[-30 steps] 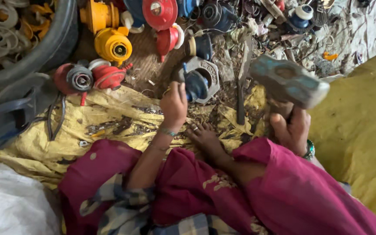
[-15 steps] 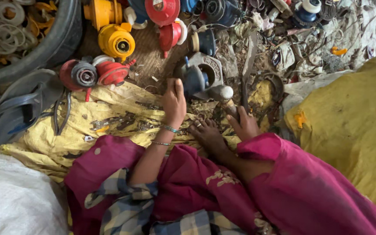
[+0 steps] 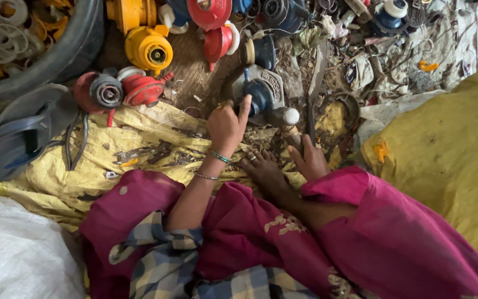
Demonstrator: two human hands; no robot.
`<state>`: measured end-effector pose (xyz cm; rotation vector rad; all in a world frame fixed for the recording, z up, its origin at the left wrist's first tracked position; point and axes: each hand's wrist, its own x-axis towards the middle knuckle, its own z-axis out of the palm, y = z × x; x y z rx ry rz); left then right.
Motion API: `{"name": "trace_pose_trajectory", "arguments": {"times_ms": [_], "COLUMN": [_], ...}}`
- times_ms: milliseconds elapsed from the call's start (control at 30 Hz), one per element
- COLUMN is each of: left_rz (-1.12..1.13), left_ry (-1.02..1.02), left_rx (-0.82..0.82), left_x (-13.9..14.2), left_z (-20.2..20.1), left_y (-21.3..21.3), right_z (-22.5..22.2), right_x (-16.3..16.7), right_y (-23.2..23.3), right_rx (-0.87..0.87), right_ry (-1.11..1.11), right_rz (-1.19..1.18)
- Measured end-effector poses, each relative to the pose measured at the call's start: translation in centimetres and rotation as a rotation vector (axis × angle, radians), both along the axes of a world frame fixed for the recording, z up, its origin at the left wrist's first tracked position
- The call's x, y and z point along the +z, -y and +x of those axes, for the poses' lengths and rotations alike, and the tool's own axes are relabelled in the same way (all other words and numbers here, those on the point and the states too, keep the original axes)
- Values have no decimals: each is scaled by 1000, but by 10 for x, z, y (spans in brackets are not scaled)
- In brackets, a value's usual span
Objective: The person sits on the floor and uses a hammer to strike a metal tool placed on small plastic components, breaking them apart. They repeatedly reposition the parts and strike them until pieces separate, then set the broken pieces aside.
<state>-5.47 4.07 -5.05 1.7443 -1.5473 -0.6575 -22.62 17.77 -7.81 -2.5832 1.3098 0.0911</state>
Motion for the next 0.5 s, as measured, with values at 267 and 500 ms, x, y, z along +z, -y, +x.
{"name": "trace_pose_trajectory", "arguments": {"times_ms": [267, 500], "left_rz": [73, 123], "left_ry": [31, -384], "left_rx": [-51, -33], "left_x": [-3, -8], "left_z": [-7, 0], "left_y": [-7, 1], "right_z": [1, 0], "right_x": [2, -2], "right_y": [0, 4], "right_rx": [-6, 27], "right_ry": [16, 35], "right_rz": [1, -34]}}
